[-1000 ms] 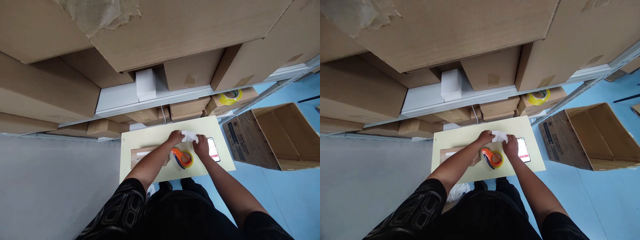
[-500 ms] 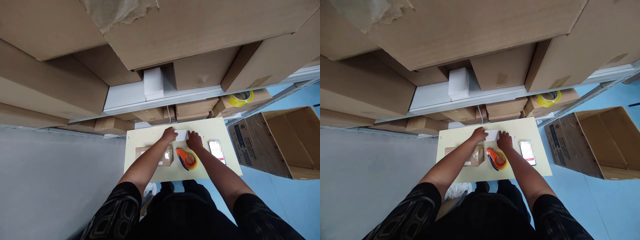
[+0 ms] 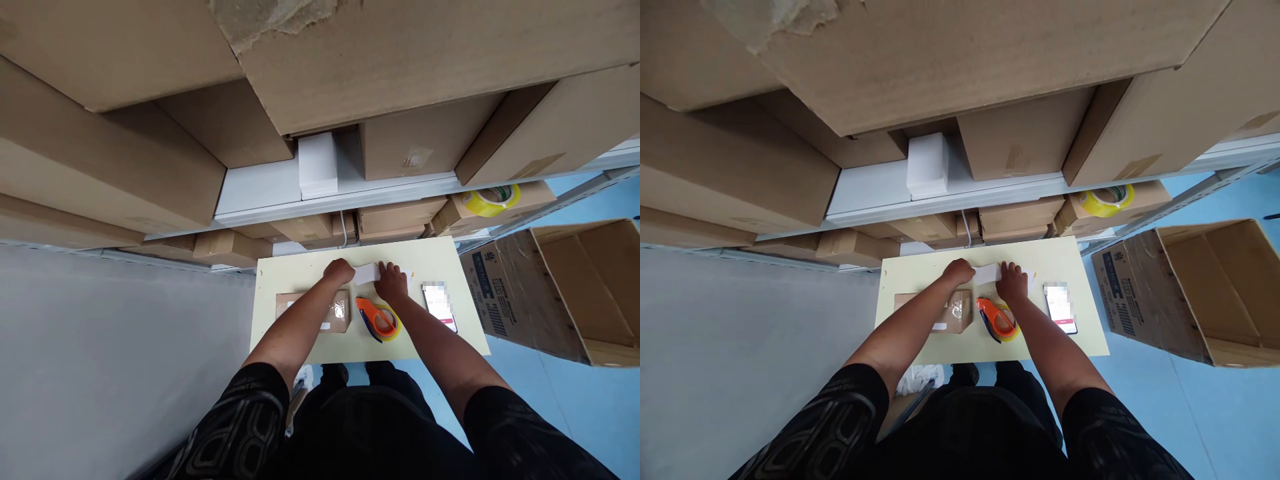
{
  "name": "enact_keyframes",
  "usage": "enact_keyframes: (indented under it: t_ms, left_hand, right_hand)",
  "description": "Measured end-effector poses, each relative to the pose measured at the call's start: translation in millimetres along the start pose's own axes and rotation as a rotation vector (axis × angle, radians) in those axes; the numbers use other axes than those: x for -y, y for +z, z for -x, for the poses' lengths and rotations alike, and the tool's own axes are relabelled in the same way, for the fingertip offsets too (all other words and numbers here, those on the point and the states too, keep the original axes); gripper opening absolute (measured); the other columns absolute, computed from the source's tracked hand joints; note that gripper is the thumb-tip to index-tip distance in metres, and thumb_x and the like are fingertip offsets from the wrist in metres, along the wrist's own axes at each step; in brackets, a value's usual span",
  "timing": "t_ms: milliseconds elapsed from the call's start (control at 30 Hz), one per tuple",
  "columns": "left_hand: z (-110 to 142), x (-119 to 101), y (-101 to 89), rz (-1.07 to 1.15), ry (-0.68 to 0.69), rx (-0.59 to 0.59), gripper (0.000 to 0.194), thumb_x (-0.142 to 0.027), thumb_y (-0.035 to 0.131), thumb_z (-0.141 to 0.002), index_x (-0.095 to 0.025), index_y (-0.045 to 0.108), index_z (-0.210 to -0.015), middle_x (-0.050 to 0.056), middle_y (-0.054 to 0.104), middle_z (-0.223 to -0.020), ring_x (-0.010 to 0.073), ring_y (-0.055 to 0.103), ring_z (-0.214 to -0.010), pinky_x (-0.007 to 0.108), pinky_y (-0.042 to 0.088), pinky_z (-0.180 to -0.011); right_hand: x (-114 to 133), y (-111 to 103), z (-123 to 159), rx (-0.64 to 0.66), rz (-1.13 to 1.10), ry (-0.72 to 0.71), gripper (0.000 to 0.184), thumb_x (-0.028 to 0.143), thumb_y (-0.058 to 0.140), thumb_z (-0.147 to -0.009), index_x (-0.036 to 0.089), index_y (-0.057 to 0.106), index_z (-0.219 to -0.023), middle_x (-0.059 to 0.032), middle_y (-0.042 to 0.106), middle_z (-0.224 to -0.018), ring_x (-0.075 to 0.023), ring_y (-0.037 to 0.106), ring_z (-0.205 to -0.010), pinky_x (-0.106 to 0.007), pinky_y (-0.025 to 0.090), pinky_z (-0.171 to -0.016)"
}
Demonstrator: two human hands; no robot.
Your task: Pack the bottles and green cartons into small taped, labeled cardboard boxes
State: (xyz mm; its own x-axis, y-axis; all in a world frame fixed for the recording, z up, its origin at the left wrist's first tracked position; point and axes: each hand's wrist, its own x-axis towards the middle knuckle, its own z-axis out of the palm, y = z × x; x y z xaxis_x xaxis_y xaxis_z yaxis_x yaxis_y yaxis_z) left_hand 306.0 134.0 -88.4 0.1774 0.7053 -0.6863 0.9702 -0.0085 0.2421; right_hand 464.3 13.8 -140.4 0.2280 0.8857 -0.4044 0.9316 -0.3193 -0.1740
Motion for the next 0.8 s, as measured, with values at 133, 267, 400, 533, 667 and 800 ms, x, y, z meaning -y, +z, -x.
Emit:
enact_keyframes:
  t_ms: [133, 267, 400, 533, 667, 800]
  left_hand:
    - [6, 14, -9.5, -0.041, -0.06, 0.017, 0.024, -0.019, 0.071, -0.072, -0.011, 0.076, -0.094, 0.025, 0.076, -0.111, 0.0343, 0.073, -0.104, 0.034, 0.051, -0.084]
    - [27, 34, -26.6, -0.026, -0.062, -0.033, 0.016, -0.024, 0.068, -0.076, -0.015, 0.075, -0.088, 0.019, 0.077, -0.107, 0.0309, 0.073, -0.098, 0.032, 0.049, -0.079]
    - [60, 57, -40.1, 0.153, 0.025, -0.214, 0.025, -0.038, 0.057, -0.089, -0.021, 0.068, -0.074, 0.008, 0.075, -0.084, 0.0239, 0.068, -0.081, 0.03, 0.043, -0.068]
    - [95, 76, -42.5, 0.585, 0.169, -0.353, 0.039, -0.052, 0.06, -0.088, -0.022, 0.056, -0.063, 0.0, 0.063, -0.061, 0.0163, 0.054, -0.059, 0.027, 0.037, -0.059]
    - [129, 82, -38.4, 0.837, 0.231, -0.381, 0.037, -0.051, 0.066, -0.085, -0.021, 0.055, -0.066, -0.002, 0.062, -0.063, 0.0137, 0.052, -0.058, 0.026, 0.038, -0.058]
    - [163, 82, -36.1, 0.895, 0.294, -0.381, 0.033, -0.047, 0.062, -0.09, -0.021, 0.056, -0.07, -0.002, 0.06, -0.065, 0.0151, 0.057, -0.065, 0.025, 0.044, -0.063]
  right_hand:
    - [-1, 3, 2, -0.002, 0.009, -0.007, 0.071, 0.029, 0.05, -0.094, 0.013, 0.035, -0.161, -0.0204, 0.053, -0.14, -0.0329, 0.046, -0.124, -0.042, 0.04, -0.095]
    - [-3, 3, 3, -0.022, 0.002, -0.021, 0.072, 0.03, 0.051, -0.093, 0.013, 0.036, -0.161, -0.02, 0.054, -0.14, -0.0327, 0.046, -0.125, -0.042, 0.041, -0.097]
    - [-4, -1, 3, -0.006, -0.02, -0.021, 0.075, 0.032, 0.055, -0.09, 0.011, 0.038, -0.16, -0.0203, 0.055, -0.138, -0.0335, 0.048, -0.125, -0.043, 0.042, -0.097]
    - [2, -14, 15, -0.055, -0.096, -0.016, 0.074, 0.034, 0.057, -0.09, 0.008, 0.041, -0.157, -0.0217, 0.059, -0.134, -0.0353, 0.054, -0.123, -0.045, 0.046, -0.098]
    - [33, -37, 57, -0.286, -0.356, -0.228, 0.064, 0.037, 0.054, -0.094, 0.015, 0.046, -0.154, -0.0185, 0.06, -0.14, -0.0331, 0.053, -0.131, -0.049, 0.047, -0.109]
    - [87, -63, 106, -0.415, -0.538, -0.466, 0.076, 0.04, 0.063, -0.089, 0.017, 0.041, -0.158, -0.0171, 0.051, -0.155, -0.0322, 0.046, -0.144, -0.052, 0.042, -0.119]
